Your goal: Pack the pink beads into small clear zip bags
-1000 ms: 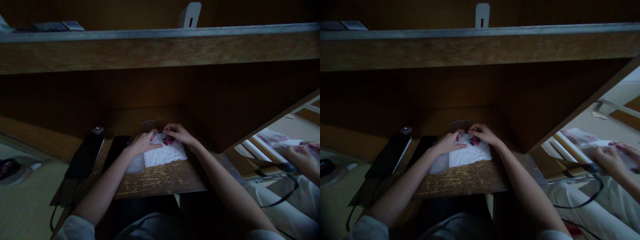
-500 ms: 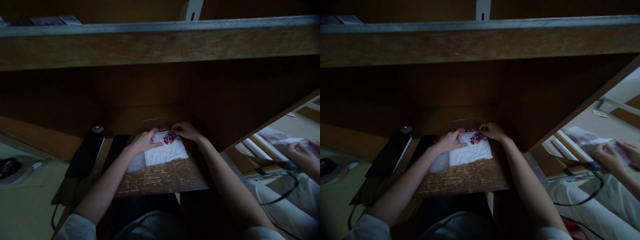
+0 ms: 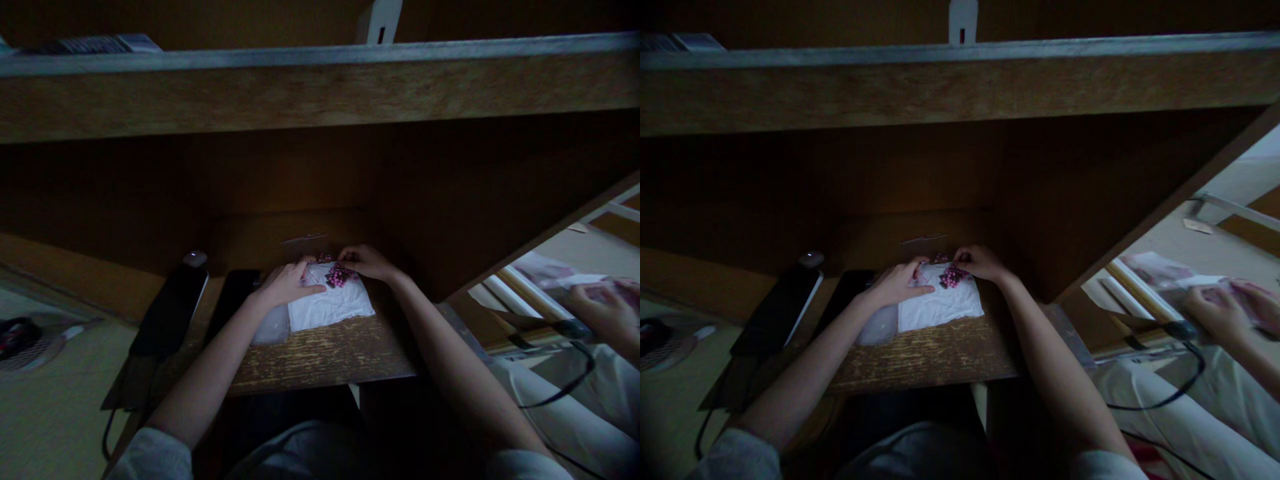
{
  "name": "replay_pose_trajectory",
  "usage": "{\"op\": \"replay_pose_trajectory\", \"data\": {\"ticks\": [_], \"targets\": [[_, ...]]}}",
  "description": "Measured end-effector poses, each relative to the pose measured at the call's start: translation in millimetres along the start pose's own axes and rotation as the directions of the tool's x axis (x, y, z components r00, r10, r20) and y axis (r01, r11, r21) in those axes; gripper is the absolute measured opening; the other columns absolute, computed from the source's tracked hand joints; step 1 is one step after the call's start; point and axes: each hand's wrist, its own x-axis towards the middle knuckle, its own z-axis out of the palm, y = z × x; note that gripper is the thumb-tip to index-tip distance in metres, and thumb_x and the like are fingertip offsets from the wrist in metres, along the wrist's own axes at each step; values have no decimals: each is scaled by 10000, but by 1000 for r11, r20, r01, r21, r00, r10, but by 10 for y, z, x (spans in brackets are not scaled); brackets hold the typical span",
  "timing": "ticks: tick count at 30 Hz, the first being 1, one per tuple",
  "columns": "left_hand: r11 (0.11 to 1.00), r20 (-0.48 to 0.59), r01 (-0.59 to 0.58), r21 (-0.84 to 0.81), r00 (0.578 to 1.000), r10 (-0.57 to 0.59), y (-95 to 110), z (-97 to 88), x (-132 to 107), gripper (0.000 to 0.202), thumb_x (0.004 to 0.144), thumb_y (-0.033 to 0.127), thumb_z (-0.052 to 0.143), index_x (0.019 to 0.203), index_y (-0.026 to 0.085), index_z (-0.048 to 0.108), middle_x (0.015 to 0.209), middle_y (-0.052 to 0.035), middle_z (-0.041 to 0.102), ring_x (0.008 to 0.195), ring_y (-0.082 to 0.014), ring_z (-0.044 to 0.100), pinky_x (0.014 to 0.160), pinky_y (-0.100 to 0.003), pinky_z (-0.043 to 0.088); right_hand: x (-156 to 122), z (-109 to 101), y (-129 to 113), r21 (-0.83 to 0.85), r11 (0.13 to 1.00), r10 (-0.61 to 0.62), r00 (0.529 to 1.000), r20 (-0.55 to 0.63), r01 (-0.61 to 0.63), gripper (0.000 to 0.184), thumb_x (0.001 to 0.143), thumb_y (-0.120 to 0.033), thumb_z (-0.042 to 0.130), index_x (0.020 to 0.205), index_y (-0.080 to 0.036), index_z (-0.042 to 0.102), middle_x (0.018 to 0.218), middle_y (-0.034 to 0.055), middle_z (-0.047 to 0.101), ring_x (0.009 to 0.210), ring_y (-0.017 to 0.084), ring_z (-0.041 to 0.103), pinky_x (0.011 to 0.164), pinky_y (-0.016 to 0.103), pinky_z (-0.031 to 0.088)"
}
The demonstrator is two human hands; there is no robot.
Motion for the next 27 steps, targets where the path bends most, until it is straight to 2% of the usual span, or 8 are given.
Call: {"op": "replay_pose_trajectory", "data": {"ticks": [7, 12, 16, 19, 22, 27], "targets": [[1000, 11, 1, 17, 1000, -1, -2, -4, -5, 693, 763, 645, 507, 1281, 197, 406, 891, -57, 651, 753, -218, 627, 594, -281, 424, -29, 28, -211, 269, 962, -21, 996, -90, 44, 177, 788, -315, 581, 829, -155, 643, 805, 47, 653, 714, 144, 579, 645, 253, 432], [998, 0, 13, 57, 1000, -13, -12, 13, -8, 675, 762, 669, 491, 1242, 198, 428, 937, -73, 657, 795, -238, 635, 621, -296, 436, -48, 133, -456, 362, 926, -98, 994, -44, 107, 253, 813, -379, 569, 886, -152, 652, 854, 53, 656, 757, 151, 586, 671, 257, 445], [999, 8, 9, 52, 1000, -10, -11, 8, -5, 685, 761, 668, 494, 1254, 198, 420, 920, -67, 656, 773, -222, 631, 608, -282, 427, -31, 114, -364, 290, 951, -82, 992, -94, 106, 258, 830, -369, 540, 904, -152, 659, 899, 67, 673, 800, 170, 606, 711, 275, 456], [1000, 16, 6, 29, 1000, -7, -6, -3, 0, 700, 756, 661, 510, 1276, 206, 399, 875, -46, 651, 736, -208, 624, 583, -271, 411, -18, 49, -172, 86, 996, -22, 991, -135, 34, 210, 821, -304, 539, 914, -171, 673, 907, 63, 690, 793, 179, 618, 714, 279, 447], [1000, 10, 2, 14, 1000, -2, -2, -9, -2, 698, 757, 664, 504, 1276, 209, 399, 856, -37, 645, 724, -204, 619, 572, -270, 399, -16, 4, -68, -69, 997, 26, 995, -93, -32, 190, 811, -272, 542, 900, -187, 687, 897, 52, 701, 776, 175, 624, 691, 266, 432], [1000, 9, 5, 17, 1000, -5, -6, 0, -5, 686, 758, 660, 502, 1266, 207, 416, 867, -40, 645, 732, -207, 616, 573, -275, 395, -10, 31, -107, -125, 992, 23, 999, -29, -26, 180, 807, -280, 542, 865, -200, 691, 826, 33, 702, 709, 151, 618, 627, 238, 407]]}}
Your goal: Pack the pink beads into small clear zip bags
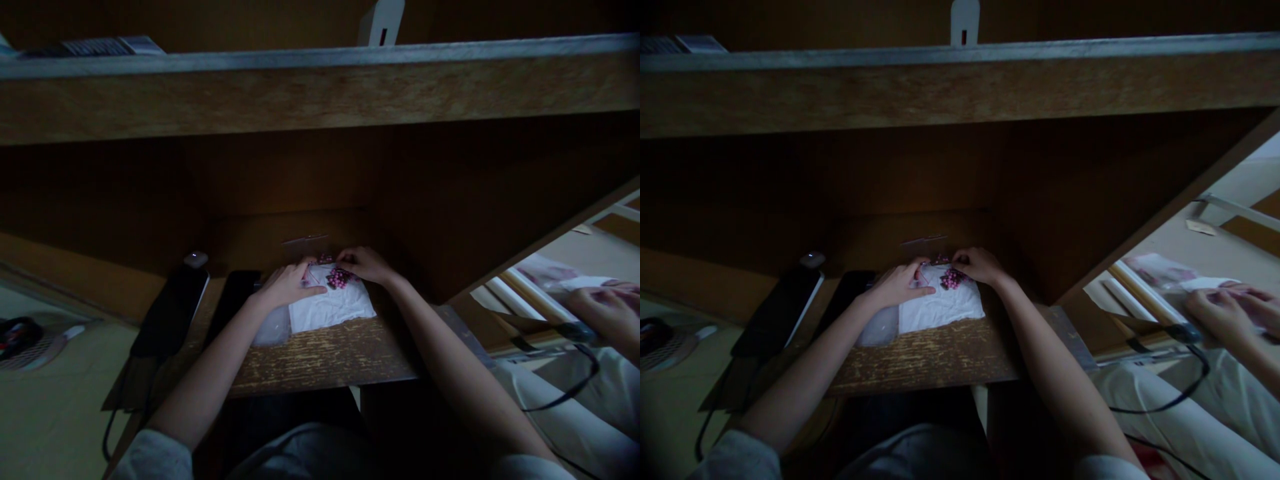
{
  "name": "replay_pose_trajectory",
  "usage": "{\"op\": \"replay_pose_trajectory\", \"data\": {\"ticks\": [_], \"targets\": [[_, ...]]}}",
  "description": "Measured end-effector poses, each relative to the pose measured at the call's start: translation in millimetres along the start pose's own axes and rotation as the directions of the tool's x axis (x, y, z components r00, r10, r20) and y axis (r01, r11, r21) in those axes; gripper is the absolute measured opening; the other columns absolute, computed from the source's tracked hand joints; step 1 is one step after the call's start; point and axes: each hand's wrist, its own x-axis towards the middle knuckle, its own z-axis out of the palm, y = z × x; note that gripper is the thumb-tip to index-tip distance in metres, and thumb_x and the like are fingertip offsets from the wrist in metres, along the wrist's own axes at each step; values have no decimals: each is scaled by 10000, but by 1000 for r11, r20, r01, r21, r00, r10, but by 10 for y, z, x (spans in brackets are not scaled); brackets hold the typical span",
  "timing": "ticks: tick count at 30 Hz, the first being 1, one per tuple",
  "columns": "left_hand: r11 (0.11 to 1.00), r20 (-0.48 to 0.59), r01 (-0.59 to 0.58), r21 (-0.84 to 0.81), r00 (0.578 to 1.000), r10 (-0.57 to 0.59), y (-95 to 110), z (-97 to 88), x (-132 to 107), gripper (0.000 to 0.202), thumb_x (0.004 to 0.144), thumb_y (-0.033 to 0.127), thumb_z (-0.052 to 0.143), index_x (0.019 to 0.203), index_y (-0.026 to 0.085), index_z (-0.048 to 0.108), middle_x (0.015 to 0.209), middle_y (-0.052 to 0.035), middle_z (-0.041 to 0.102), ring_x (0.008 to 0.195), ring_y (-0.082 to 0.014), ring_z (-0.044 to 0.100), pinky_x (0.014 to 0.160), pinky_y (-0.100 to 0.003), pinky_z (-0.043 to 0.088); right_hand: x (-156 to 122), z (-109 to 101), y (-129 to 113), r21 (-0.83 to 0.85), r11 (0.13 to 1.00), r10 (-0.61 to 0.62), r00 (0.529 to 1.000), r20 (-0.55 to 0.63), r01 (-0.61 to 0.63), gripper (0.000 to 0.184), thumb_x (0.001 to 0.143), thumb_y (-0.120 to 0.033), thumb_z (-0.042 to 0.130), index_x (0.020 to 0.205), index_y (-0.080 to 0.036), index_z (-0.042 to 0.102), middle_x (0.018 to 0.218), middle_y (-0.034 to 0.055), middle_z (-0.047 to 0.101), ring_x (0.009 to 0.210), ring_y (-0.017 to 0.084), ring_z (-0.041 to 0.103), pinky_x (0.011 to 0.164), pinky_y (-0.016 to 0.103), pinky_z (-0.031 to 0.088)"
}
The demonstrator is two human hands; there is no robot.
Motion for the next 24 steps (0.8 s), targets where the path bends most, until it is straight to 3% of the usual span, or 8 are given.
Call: {"op": "replay_pose_trajectory", "data": {"ticks": [8, 14, 19, 24], "targets": [[1000, 11, 1, -19, 1000, -1, 0, 6, 8, 696, 759, 633, 521, 1290, 201, 401, 874, -44, 643, 737, -194, 611, 579, -263, 391, 19, 58, 20, 32, 999, 6, 1000, 1, -6, 152, 791, -273, 554, 839, -196, 677, 749, 17, 687, 626, 130, 589, 566, 228, 376], [1000, 8, -2, 12, 1000, 2, 5, -2, 1, 704, 763, 646, 508, 1292, 195, 393, 881, -53, 646, 740, -203, 615, 585, -272, 405, 13, 28, -27, 160, 987, -19, 997, -79, 32, 165, 794, -285, 551, 814, -179, 676, 783, 33, 680, 691, 147, 599, 631, 245, 415], [999, 15, 15, 34, 1000, -16, 8, 2, 2, 696, 763, 654, 503, 1276, 195, 402, 899, -63, 649, 759, -210, 625, 621, -284, 436, -10, 62, -222, 397, 912, -49, 990, -130, 98, 225, 806, -352, 558, 829, -153, 659, 830, 55, 672, 737, 155, 598, 661, 260, 441], [999, 7, 14, 39, 1000, -14, 20, -5, -5, 692, 767, 675, 482, 1254, 189, 415, 1000, -103, 651, 852, -254, 639, 660, -310, 455, -48, 109, -463, 450, 876, -156, 985, -78, 174, 295, 832, -411, 548, 918, -154, 666, 906, 66, 677, 797, 166, 605, 722, 278, 459]]}}
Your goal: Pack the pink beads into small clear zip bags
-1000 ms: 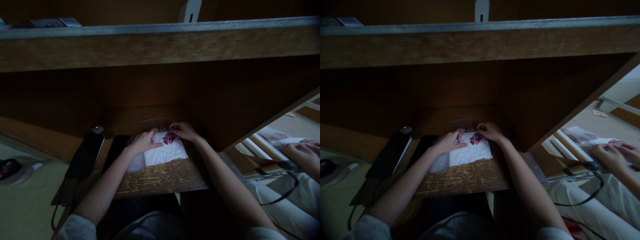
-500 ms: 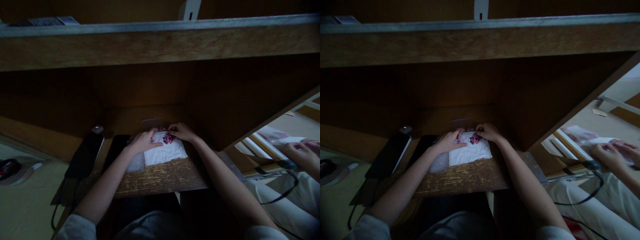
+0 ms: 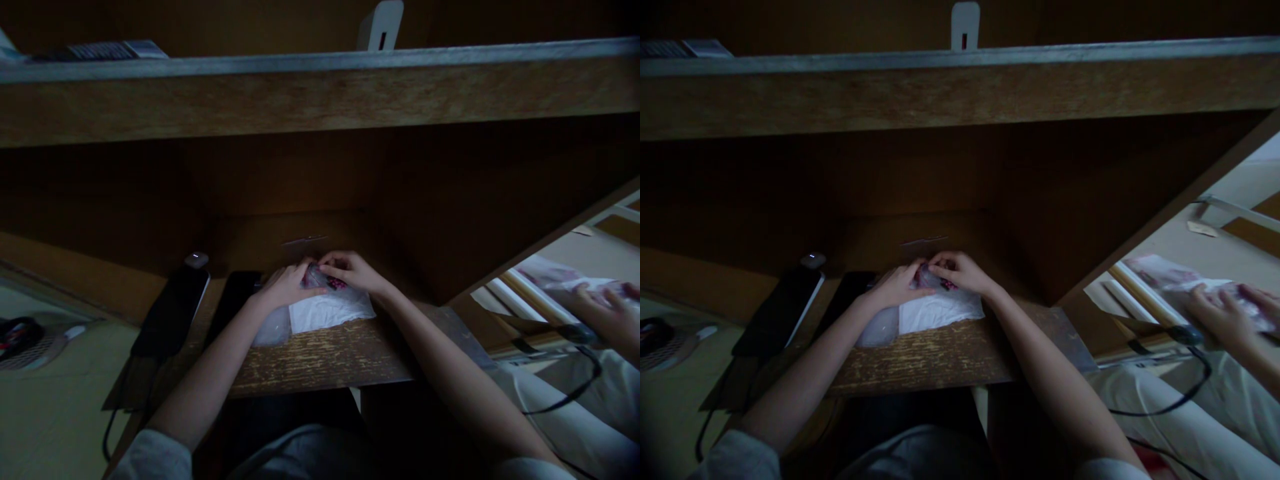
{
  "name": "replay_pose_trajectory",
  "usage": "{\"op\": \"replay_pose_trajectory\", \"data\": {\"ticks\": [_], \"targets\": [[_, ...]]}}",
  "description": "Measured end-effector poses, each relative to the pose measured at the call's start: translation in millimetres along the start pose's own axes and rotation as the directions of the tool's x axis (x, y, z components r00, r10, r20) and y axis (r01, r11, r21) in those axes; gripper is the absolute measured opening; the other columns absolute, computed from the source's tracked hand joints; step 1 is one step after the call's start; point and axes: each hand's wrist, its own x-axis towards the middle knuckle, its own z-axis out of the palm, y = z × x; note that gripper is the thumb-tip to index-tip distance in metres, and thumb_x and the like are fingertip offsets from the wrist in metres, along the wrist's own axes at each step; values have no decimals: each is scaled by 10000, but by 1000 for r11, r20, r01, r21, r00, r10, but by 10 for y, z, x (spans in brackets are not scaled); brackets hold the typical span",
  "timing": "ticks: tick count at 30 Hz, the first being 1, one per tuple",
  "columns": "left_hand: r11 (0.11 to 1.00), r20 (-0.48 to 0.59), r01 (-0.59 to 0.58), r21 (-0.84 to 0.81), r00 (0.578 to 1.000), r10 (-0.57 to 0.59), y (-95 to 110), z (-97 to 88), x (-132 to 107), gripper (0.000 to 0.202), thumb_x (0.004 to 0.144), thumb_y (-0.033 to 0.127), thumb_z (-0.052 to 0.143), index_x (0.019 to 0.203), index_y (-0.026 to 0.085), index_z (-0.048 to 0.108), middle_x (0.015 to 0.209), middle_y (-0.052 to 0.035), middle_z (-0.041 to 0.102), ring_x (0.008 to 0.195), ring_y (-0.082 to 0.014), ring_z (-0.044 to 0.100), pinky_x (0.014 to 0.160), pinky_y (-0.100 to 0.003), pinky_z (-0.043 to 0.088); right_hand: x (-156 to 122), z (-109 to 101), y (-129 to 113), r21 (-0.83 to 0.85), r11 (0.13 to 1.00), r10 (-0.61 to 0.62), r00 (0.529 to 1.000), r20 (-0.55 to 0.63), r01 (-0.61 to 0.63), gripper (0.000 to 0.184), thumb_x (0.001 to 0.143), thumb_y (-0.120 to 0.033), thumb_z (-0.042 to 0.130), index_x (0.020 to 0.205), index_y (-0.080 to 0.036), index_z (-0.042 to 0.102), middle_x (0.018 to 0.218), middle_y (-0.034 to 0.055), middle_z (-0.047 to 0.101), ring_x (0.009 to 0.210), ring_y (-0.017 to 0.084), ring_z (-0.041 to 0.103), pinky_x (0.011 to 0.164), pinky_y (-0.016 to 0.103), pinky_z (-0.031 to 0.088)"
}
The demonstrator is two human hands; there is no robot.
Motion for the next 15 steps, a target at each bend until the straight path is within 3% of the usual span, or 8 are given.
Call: {"op": "replay_pose_trajectory", "data": {"ticks": [4, 8, 12, 15], "targets": [[1000, 8, 2, -8, 1000, -2, -1, -4, 0, 679, 768, 649, 507, 1260, 191, 409, 952, -83, 658, 819, -232, 641, 661, -299, 456, -19, -114, 44, -136, 991, 16, 1000, 26, -13, 281, 845, -371, 529, 968, -158, 663, 948, 77, 678, 823, 173, 606, 728, 275, 452], [1000, 2, -18, -26, 1000, 18, -11, 4, 8, 669, 777, 624, 514, 1279, 198, 398, 902, -59, 658, 773, -216, 637, 627, -287, 450, -54, -297, 157, -311, 946, 113, 992, 52, -92, 215, 810, -293, 552, 919, -156, 677, 828, 55, 678, 704, 144, 584, 632, 238, 413], [999, 2, -22, -37, 1000, 22, -13, 3, 7, 664, 770, 629, 521, 1264, 199, 413, 901, -57, 657, 768, -220, 635, 612, -288, 447, -65, -324, 177, -296, 952, 129, 976, 178, -72, 190, 781, -261, 570, 873, -150, 694, 765, 35, 666, 651, 125, 559, 593, 225, 389], [1000, 3, -14, -19, 1000, 14, -12, 1, 4, 665, 770, 630, 518, 1265, 199, 410, 921, -64, 657, 795, -226, 637, 631, -293, 450, -58, -286, 181, -282, 958, 112, 972, 206, -51, 191, 767, -244, 578, 885, -154, 699, 772, 31, 672, 651, 121, 558, 590, 222, 386]]}}
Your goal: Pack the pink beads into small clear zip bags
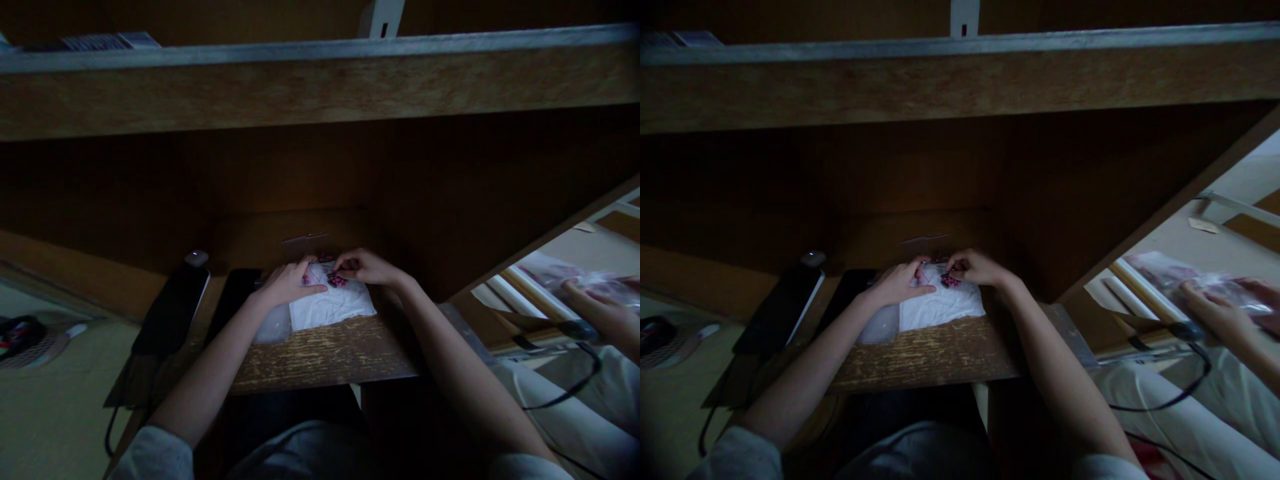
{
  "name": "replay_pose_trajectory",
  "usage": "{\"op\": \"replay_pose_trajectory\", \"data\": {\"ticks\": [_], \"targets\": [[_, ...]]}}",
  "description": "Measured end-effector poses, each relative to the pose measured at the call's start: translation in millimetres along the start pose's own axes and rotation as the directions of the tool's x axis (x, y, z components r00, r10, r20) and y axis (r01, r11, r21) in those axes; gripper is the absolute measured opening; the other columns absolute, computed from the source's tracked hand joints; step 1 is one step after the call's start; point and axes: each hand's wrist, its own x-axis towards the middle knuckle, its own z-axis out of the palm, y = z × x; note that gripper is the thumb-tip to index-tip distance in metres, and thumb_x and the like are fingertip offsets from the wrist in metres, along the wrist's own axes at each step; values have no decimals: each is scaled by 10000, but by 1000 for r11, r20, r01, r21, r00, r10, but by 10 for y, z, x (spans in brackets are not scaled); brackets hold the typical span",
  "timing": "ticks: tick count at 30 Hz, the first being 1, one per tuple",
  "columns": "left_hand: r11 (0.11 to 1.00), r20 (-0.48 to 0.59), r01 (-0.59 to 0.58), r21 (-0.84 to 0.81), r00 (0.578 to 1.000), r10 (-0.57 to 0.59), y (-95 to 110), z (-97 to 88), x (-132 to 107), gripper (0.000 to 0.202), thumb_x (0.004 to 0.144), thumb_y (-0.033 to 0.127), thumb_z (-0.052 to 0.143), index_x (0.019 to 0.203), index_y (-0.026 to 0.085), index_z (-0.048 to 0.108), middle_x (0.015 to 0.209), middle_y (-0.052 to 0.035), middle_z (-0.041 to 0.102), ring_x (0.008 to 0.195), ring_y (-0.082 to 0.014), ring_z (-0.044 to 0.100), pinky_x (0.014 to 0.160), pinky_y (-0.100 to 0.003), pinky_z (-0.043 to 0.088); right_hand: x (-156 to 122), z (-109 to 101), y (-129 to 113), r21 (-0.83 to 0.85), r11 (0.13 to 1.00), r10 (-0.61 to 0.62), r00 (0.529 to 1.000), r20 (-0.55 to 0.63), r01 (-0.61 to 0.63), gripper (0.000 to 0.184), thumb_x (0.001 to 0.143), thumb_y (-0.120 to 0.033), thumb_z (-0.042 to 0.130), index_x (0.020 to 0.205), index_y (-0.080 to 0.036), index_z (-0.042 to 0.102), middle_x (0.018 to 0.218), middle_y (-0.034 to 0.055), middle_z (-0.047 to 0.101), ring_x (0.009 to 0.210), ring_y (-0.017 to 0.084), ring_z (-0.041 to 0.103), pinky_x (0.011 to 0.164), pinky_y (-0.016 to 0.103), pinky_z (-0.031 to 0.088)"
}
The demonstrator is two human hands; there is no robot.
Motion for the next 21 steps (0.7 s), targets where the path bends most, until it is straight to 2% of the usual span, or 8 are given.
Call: {"op": "replay_pose_trajectory", "data": {"ticks": [8, 14, 21], "targets": [[1000, 13, 12, 12, 1000, -12, -11, 16, 14, 671, 765, 634, 512, 1261, 192, 416, 945, -79, 658, 798, -225, 634, 648, -296, 450, 28, 46, 51, -20, 1000, 5, 1000, 26, -4, 159, 759, -225, 579, 841, -167, 702, 814, 37, 688, 698, 137, 587, 657, 241, 422], [1000, 15, 18, 6, 1000, -18, -15, 19, 11, 688, 763, 636, 514, 1276, 190, 404, 963, -88, 653, 816, -232, 633, 668, -311, 455, 20, 36, 12, 27, 999, 28, 999, 23, -29, 178, 776, -271, 570, 833, -148, 684, 699, 22, 641, 593, 115, 523, 556, 225, 373], [1000, -2, -8, -4, 1000, 8, 8, -2, -2, 678, 770, 642, 506, 1276, 200, 416, 961, -85, 653, 819, -233, 634, 654, -304, 456, 21, 98, -171, 207, 977, -22, 994, -108, 44, 244, 801, -368, 576, 849, -141, 652, 762, 36, 639, 640, 120, 537, 602, 227, 403]]}}
